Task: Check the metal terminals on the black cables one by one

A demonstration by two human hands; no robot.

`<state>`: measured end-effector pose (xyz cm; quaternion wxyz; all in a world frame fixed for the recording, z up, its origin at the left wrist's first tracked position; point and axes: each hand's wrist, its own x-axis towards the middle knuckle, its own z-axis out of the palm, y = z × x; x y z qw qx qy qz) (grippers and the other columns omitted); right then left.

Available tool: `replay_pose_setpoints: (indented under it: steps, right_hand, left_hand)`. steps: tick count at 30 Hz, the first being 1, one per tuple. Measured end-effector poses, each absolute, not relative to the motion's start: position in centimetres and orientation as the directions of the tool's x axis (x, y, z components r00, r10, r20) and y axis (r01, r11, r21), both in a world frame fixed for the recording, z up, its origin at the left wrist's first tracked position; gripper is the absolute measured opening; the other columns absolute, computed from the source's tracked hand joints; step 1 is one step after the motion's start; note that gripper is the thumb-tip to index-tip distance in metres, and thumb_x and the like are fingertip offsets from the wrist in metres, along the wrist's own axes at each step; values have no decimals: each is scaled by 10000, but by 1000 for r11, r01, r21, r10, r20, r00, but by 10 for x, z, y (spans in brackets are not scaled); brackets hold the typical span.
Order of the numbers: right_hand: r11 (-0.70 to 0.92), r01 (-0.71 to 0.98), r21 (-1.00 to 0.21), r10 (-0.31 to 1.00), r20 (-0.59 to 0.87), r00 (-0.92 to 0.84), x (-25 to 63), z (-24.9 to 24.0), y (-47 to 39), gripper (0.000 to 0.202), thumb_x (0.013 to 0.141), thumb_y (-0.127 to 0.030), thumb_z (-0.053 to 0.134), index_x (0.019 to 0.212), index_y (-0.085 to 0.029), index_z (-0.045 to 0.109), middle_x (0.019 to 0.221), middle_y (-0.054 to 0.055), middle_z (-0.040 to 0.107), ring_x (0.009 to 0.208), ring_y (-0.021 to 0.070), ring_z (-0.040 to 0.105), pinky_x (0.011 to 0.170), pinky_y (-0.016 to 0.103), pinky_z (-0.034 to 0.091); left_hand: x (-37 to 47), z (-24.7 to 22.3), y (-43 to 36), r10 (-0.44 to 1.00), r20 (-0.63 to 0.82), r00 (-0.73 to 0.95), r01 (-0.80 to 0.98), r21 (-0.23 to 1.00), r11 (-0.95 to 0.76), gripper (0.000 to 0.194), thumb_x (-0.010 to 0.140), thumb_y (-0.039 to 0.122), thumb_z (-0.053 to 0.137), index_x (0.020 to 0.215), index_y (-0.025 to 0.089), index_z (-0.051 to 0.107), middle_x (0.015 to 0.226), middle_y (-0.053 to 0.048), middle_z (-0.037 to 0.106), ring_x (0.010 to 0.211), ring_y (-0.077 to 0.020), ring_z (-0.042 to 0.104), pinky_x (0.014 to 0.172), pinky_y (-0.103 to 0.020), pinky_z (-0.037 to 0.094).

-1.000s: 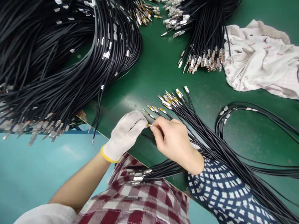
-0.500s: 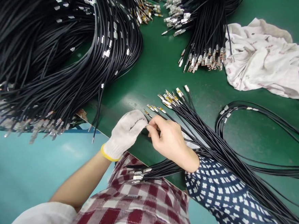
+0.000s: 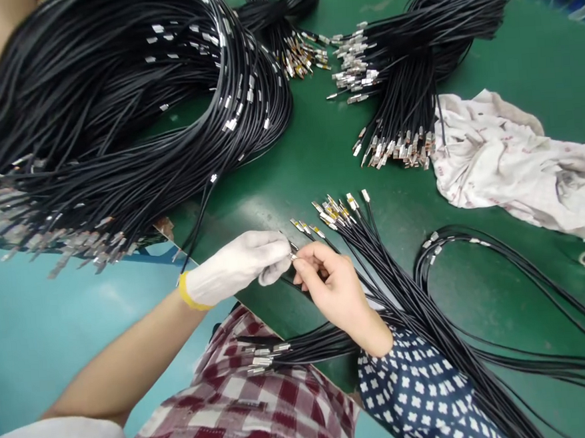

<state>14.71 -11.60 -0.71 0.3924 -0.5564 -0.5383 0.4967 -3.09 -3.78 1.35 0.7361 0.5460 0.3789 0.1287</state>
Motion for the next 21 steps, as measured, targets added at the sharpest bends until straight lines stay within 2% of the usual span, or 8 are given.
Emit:
replay_pose_setpoints:
  steps: [2,6,10,14,21]
  right_hand:
    - [-132,240,-962,980,-163,-113,149,-7,-116,199,1009,-352,542,908,-204,631,648,-14,652,567,129,603,579,240,485]
    - [-140,227,-964,959,-188,-210,150,-6,-115,344,1026,-350,502,742,-192,615,666,3,659,573,124,595,582,238,464]
    - [-102,225,-969,977,-140,-159,146,-6,-115,322,1008,-333,513,730,-192,590,617,-15,592,558,122,532,568,240,423]
    - [-106,226,-968,985,-133,-107,143,-8,-114,311,967,-375,545,720,-193,591,628,-9,533,587,138,476,556,251,392]
    - [-175,148,-973,978,-189,-87,143,-10,-115,389,932,-485,567,665,-201,561,641,14,531,603,153,473,527,256,383]
  left_hand:
    - [-34,14,-36,560,-430,709,212,886,412,379,940,410,512,648,168,502,570,22,490,522,-84,436,499,-217,337]
    - [-36,15,-35,481,-479,734,226,840,493,432,939,470,532,640,159,507,532,24,467,472,-68,384,453,-208,285]
    - [-32,14,-38,422,-555,716,210,749,628,521,873,571,608,583,158,477,496,22,449,452,-60,377,435,-199,248]
    - [-29,9,-41,371,-582,724,164,667,727,547,777,600,704,550,165,462,467,24,439,434,-64,383,420,-201,239]
    - [-29,-2,-39,267,-549,792,171,620,766,556,824,618,641,541,159,508,418,19,433,372,-65,355,387,-220,215]
